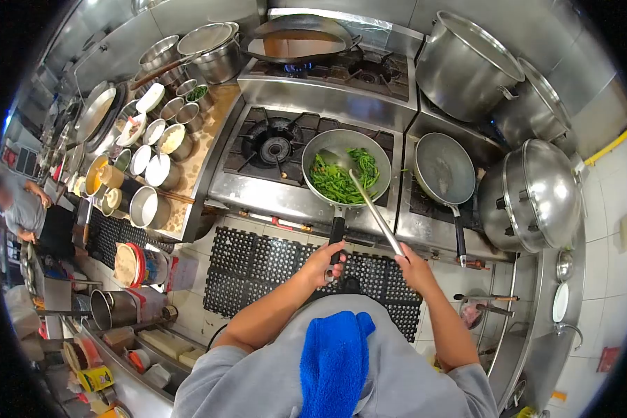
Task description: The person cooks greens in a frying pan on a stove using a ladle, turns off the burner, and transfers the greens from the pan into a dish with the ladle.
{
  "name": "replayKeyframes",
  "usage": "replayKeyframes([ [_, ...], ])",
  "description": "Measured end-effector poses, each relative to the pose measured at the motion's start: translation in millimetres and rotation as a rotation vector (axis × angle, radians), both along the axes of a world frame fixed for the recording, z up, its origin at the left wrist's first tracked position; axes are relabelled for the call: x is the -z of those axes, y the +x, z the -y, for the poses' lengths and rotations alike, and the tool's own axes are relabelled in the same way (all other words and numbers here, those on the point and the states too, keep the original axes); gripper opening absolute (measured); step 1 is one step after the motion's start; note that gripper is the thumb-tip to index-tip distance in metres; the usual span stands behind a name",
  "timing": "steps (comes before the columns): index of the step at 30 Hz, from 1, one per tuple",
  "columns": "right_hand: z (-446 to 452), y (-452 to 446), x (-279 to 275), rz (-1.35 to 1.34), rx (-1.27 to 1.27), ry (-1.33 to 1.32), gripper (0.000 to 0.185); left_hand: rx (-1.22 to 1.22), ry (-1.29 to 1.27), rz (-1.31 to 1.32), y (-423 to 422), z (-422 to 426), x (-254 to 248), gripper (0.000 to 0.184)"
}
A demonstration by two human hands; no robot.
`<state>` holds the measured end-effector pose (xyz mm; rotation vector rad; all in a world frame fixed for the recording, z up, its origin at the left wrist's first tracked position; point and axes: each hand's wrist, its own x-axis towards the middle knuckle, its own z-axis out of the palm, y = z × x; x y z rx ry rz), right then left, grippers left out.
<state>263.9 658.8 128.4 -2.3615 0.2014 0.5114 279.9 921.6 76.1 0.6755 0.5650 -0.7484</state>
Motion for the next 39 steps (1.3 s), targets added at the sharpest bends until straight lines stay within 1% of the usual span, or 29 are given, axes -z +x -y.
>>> replayKeyframes([
  [1,4.2,0.3,-3.8,0.001,-0.001,0.001,0.048,-0.001,0.001,0.001,0.1,-1.0,0.0,0.021],
  [4,5.8,-9.9,-62.8,-0.009,-0.074,-0.083,0.049,0.014,0.006,0.000,-0.5,-2.0,0.4,0.021],
  [6,6.8,-15.7,-88.5,-0.279,0.078,0.045,0.048,0.005,0.028,0.011,-0.3,-1.8,-5.7,0.021],
  [8,27.4,-15.0,-80.0,-0.199,0.010,-0.003,0.047,0.004,0.028,-0.002,0.4,-1.8,-1.4,0.022],
  [10,30.3,-3.4,-100.2,-0.355,0.014,-0.176,0.046,0.006,0.020,0.011,-1.1,-0.3,3.0,0.021],
  [11,51.4,-6.5,-59.7,-0.083,-0.055,-0.137,0.047,0.004,0.013,0.003,-1.3,-0.5,2.1,0.021],
  [12,45.8,-10.8,-56.9,-0.088,-0.057,-0.141,0.047,0.003,0.008,-0.002,-2.1,1.2,3.2,0.021],
  [14,28.3,-17.3,-48.5,0.013,-0.082,-0.150,0.048,-0.016,-0.002,-0.004,-0.2,0.2,2.2,0.021],
  [15,38.5,-26.1,-39.6,0.085,-0.130,-0.247,0.048,-0.008,0.034,-0.019,0.8,1.1,-2.0,0.020],
  [16,56.6,-29.5,-38.5,0.092,-0.131,-0.242,0.048,0.000,0.014,-0.009,0.8,0.5,-1.1,0.020],
  [18,78.6,-34.1,-63.2,-0.080,-0.142,-0.305,0.048,0.014,0.049,0.004,0.7,-0.2,-4.9,0.019],
  [19,89.1,-31.4,-56.1,0.064,-0.197,-0.381,0.046,0.007,0.032,-0.001,1.0,0.3,-2.9,0.019],
  [20,84.7,-28.5,-53.5,0.054,-0.192,-0.380,0.046,0.006,0.016,-0.010,-0.1,1.3,-0.7,0.019],
  [22,67.0,-8.0,-51.7,0.192,-0.094,-0.323,0.045,0.008,0.023,-0.022,0.8,4.5,-2.7,0.019],
  [23,63.3,0.1,-35.6,0.236,-0.084,-0.354,0.044,0.013,0.043,-0.017,1.3,5.1,-4.8,0.019],
  [26,38.3,13.8,-18.8,0.240,-0.054,-0.302,0.044,0.016,0.038,-0.005,1.3,4.8,-2.5,0.020],
  [27,36.0,15.1,-11.8,0.236,-0.102,-0.311,0.046,0.007,0.029,0.006,1.1,5.3,-2.9,0.020],
  [28,38.8,7.8,-11.4,0.228,-0.099,-0.311,0.046,0.002,0.021,0.013,-0.9,5.5,-2.7,0.021],
  [30,43.0,-10.4,-24.5,0.065,-0.181,-0.308,0.047,0.010,0.032,0.008,1.6,2.9,0.7,0.021],
  [32,72.4,-16.3,-39.7,0.064,-0.201,-0.274,0.049,-0.002,0.030,-0.007,2.5,1.0,-1.1,0.021],
  [34,89.7,-12.1,-47.8,0.127,-0.213,-0.334,0.050,-0.008,0.025,0.000,1.0,-2.0,3.7,0.020],
  [35,81.8,-1.1,-49.9,0.115,-0.182,-0.372,0.050,-0.007,0.033,-0.002,1.1,-2.9,4.6,0.021],
  [37,58.3,5.8,-9.1,0.123,-0.142,-0.369,0.049,0.021,0.006,0.008,5.2,-3.7,15.1,0.022],
  [38,46.3,9.7,1.0,0.127,-0.104,-0.363,0.047,0.022,0.008,0.013,3.9,-2.8,15.8,0.022],
  [39,44.8,1.4,1.6,0.104,-0.083,-0.270,0.046,-0.005,-0.018,0.023,4.7,-1.8,15.9,0.022],
])
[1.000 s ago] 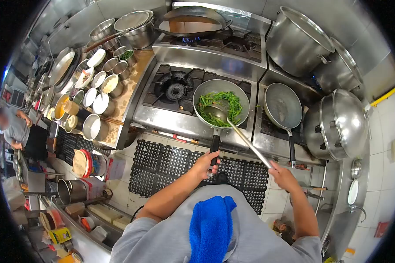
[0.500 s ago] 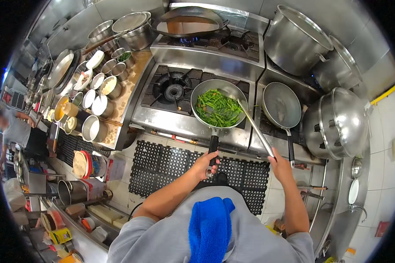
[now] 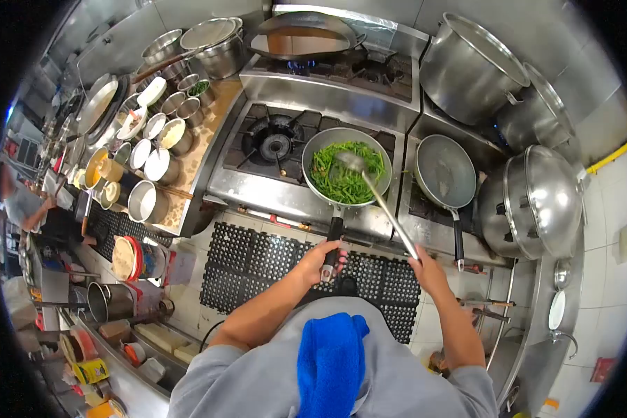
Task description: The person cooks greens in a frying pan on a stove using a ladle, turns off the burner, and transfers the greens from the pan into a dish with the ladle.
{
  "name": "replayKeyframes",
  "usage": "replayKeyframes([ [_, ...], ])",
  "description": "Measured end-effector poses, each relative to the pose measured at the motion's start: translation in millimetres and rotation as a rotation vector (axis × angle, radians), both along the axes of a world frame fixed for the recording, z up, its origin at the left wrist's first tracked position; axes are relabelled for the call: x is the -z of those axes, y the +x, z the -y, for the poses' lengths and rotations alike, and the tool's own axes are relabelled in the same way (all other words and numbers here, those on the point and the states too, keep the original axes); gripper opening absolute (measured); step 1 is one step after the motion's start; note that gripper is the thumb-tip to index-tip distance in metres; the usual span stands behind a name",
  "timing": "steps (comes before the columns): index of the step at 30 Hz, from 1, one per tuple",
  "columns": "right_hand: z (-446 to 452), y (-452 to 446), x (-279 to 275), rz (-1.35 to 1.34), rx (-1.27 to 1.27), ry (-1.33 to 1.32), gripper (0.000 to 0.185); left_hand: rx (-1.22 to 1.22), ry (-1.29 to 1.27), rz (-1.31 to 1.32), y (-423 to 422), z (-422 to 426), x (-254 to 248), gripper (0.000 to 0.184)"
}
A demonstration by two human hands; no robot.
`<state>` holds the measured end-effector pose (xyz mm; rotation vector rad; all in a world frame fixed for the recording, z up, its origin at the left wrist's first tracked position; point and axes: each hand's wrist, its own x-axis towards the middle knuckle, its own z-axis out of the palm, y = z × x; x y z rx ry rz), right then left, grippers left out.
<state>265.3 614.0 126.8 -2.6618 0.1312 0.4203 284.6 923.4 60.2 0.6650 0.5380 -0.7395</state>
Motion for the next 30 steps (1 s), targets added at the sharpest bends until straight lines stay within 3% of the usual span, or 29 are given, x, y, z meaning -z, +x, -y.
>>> replayKeyframes([
  [3,13.7,-13.6,-24.2,-0.050,0.003,0.212,0.048,-0.040,-0.012,0.017,0.3,0.9,-2.2,0.022],
  [5,9.5,-2.9,-39.8,-0.181,0.104,0.160,0.049,-0.047,-0.003,0.010,-2.0,1.2,-4.6,0.021],
  [8,-4.9,25.4,-38.4,0.084,0.038,0.044,0.045,-0.028,-0.035,0.028,-1.7,2.0,-7.0,0.023],
  [11,-19.1,34.1,-10.0,0.042,-0.023,-0.004,0.045,-0.016,-0.043,0.015,1.1,5.8,-5.0,0.026],
  [14,16.1,6.7,-14.8,0.020,-0.111,0.070,0.048,-0.015,-0.020,0.014,4.7,4.1,-8.3,0.024],
  [16,33.5,7.0,-44.4,0.018,-0.163,0.124,0.048,-0.019,-0.041,0.002,9.7,4.7,0.6,0.024],
  [18,40.1,18.3,-88.1,-0.114,-0.148,-0.002,0.048,0.019,-0.006,-0.005,14.6,4.6,-8.1,0.019],
  [20,77.2,51.1,-103.3,0.037,-0.399,-0.087,0.048,0.108,0.037,0.068,23.6,7.8,-8.6,0.017],
  [21,50.0,65.0,-174.3,-0.452,0.004,0.103,0.047,0.115,0.094,0.110,26.5,10.0,-19.7,0.019],
  [23,65.1,101.1,-222.6,-0.765,0.089,0.305,0.047,0.104,0.072,0.099,39.5,10.8,-37.9,0.016],
  [25,63.9,120.1,-244.8,-0.771,0.018,0.212,0.049,0.162,0.000,-0.021,66.8,7.4,-61.7,0.016],
  [27,49.0,115.3,-240.4,-0.662,-0.007,0.185,0.049,0.203,-0.080,-0.022,84.2,5.9,-64.0,0.019],
  [29,39.7,109.5,-207.7,-0.463,-0.025,0.148,0.049,0.235,0.136,0.150,91.3,10.1,-66.9,0.025],
  [30,60.5,100.3,-139.3,0.232,-0.492,-0.068,0.051,0.214,0.175,0.339,76.7,15.7,-47.0,0.029],
])
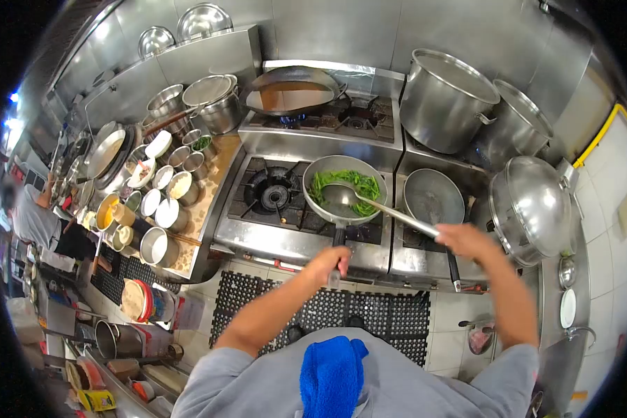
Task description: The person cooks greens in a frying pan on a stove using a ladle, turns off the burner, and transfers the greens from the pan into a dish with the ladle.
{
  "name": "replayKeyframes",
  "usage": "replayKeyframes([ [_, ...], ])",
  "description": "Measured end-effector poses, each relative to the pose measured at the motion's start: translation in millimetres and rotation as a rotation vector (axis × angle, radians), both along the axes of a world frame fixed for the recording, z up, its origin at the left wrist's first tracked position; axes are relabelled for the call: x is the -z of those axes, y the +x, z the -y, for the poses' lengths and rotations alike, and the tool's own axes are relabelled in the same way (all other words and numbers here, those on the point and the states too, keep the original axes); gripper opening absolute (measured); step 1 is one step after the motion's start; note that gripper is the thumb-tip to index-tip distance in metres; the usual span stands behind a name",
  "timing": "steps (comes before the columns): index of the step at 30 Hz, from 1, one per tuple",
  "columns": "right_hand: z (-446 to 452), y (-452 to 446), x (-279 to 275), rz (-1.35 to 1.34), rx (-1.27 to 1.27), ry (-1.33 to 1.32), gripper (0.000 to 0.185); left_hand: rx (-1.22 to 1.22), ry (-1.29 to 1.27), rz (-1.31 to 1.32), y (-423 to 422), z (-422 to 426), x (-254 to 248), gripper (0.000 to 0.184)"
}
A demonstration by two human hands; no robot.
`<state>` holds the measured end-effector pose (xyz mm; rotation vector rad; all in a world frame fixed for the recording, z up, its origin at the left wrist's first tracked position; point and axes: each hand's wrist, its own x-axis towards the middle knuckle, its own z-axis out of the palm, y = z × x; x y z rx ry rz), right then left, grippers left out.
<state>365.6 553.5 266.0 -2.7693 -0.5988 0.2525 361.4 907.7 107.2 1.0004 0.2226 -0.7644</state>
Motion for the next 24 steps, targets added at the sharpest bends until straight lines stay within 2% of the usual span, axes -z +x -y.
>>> replayKeyframes([
  [1,-36.7,-22.9,-19.6,-0.215,0.246,-0.089,0.051,-0.021,0.038,0.003,-19.9,4.4,20.4,0.031],
  [2,-41.0,-41.2,-19.6,-0.184,0.302,-0.110,0.048,-0.048,0.104,0.024,-47.0,8.5,3.2,0.029],
  [3,-43.0,-52.8,-20.5,-0.158,0.357,-0.131,0.045,-0.041,0.043,-0.026,-69.2,5.3,-6.8,0.028],
  [5,-22.0,-56.2,-47.5,-0.217,0.307,-0.116,0.044,-0.042,0.019,-0.218,-77.5,-7.3,-20.1,0.026],
  [8,-13.8,-57.0,-90.9,-0.283,0.198,-0.208,0.042,-0.010,-0.005,-0.156,-44.8,-21.9,-33.9,0.023],
  [9,-12.6,-56.5,-93.8,-0.295,0.166,-0.244,0.043,-0.013,-0.071,-0.279,-25.5,-21.9,-35.1,0.024],
  [12,-26.6,-49.0,-48.6,-0.174,0.258,-0.272,0.046,-0.045,-0.037,-0.266,-6.8,-15.1,-34.1,0.025],
  [14,-62.5,-60.3,-10.4,-0.181,0.360,-0.260,0.045,-0.067,0.005,0.014,-25.0,-10.3,-7.7,0.026],
  [15,-73.2,-65.1,0.0,-0.166,0.461,-0.240,0.045,-0.044,0.058,0.008,-46.5,-8.4,-9.4,0.026],
  [18,-46.4,-83.3,-4.0,-0.115,0.386,-0.157,0.042,-0.032,0.095,-0.070,-85.6,-14.0,-30.4,0.027],
  [20,-29.9,-87.9,-53.8,-0.200,0.319,-0.152,0.043,-0.028,0.096,-0.109,-88.9,-21.5,-35.0,0.029],
  [22,-22.8,-84.4,-69.7,-0.283,0.248,-0.141,0.043,0.001,-0.037,-0.165,-47.0,-33.1,-34.8,0.026],
  [24,-19.0,-79.5,-64.0,-0.085,0.153,-0.259,0.044,0.010,-0.085,-0.237,-31.1,-29.6,-37.0,0.026],
])
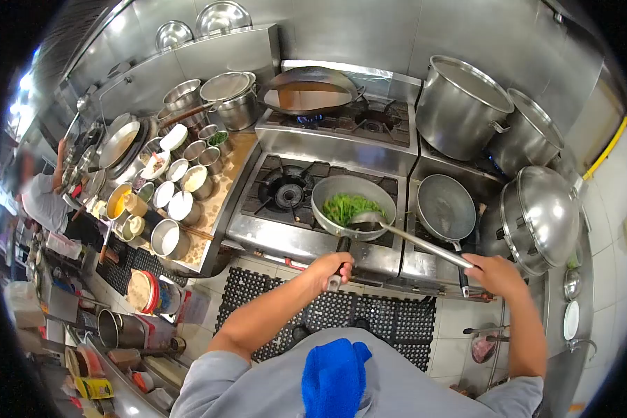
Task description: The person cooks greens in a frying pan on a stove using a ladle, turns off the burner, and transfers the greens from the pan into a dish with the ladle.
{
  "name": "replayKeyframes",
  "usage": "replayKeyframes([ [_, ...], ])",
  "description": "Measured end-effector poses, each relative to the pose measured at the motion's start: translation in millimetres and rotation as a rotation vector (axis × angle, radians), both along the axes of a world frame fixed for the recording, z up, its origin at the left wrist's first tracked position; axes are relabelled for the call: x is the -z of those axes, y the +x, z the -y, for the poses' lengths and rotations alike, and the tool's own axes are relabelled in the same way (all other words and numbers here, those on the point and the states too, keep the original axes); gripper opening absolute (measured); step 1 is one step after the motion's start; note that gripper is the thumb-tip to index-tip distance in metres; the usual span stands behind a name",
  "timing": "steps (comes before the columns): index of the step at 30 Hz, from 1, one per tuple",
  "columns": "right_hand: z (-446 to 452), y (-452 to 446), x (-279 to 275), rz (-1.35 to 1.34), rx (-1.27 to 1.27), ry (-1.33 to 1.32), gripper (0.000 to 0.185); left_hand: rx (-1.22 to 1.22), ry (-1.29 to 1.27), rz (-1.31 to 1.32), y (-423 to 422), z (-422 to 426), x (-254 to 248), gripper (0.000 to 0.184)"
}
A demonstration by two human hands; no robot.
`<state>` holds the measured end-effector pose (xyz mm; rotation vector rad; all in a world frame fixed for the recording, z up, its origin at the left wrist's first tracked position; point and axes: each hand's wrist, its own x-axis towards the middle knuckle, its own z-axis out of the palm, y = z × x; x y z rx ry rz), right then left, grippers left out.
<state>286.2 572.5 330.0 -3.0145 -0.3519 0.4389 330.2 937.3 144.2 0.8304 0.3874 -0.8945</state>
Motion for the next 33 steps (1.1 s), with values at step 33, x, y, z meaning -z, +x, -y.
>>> replayKeyframes([
  [33,-3.9,-18.7,77.8,0.098,0.176,0.217,0.042,-0.028,0.157,0.080,-74.1,2.1,1.3,0.030],
])
